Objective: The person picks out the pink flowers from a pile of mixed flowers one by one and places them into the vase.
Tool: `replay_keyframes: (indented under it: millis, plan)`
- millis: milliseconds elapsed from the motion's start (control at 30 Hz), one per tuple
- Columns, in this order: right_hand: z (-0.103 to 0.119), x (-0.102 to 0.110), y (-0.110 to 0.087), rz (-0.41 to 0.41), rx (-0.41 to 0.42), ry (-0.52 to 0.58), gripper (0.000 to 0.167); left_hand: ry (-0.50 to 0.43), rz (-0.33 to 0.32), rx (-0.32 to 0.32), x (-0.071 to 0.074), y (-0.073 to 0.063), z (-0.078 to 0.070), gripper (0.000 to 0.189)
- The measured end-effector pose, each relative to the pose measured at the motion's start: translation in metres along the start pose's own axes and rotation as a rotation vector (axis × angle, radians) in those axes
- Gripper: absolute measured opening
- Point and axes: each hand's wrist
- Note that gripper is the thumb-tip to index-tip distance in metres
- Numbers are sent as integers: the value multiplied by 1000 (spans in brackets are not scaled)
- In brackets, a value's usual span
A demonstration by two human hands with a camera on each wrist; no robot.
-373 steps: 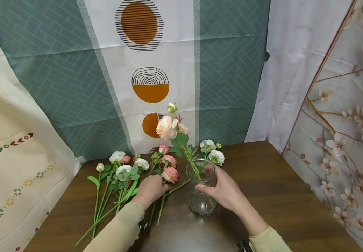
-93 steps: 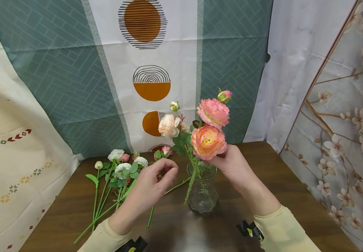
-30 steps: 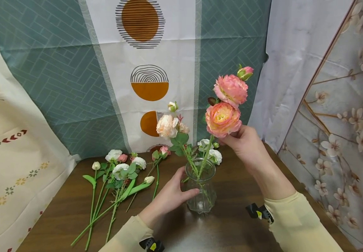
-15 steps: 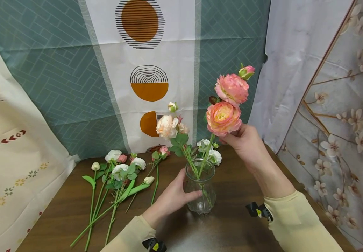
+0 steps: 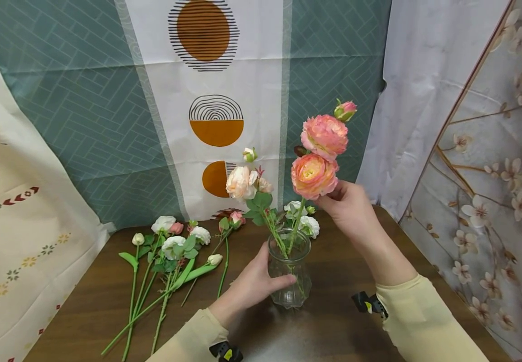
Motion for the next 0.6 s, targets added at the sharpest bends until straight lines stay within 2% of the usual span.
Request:
replay_keyframes:
  millis: [233, 467, 600]
  plan:
    - [-9, -4, -4, 12, -41, -115, 38, 26, -3, 1, -3, 4, -2, 99]
    - [-19, -10, -8, 33, -50, -186, 37, -6, -12, 6, -5, 6, -2, 101]
    - [-22, -12, -10, 34, -74, -212, 38, 20, -14, -1, -4, 7, -3, 100]
Point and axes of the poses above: each hand's wrist, its own y-axis towards the middle knuckle, its own x-axis out of the back of the hand, z = x × y, and after that the axes turned 7 degrees about y, right-handed
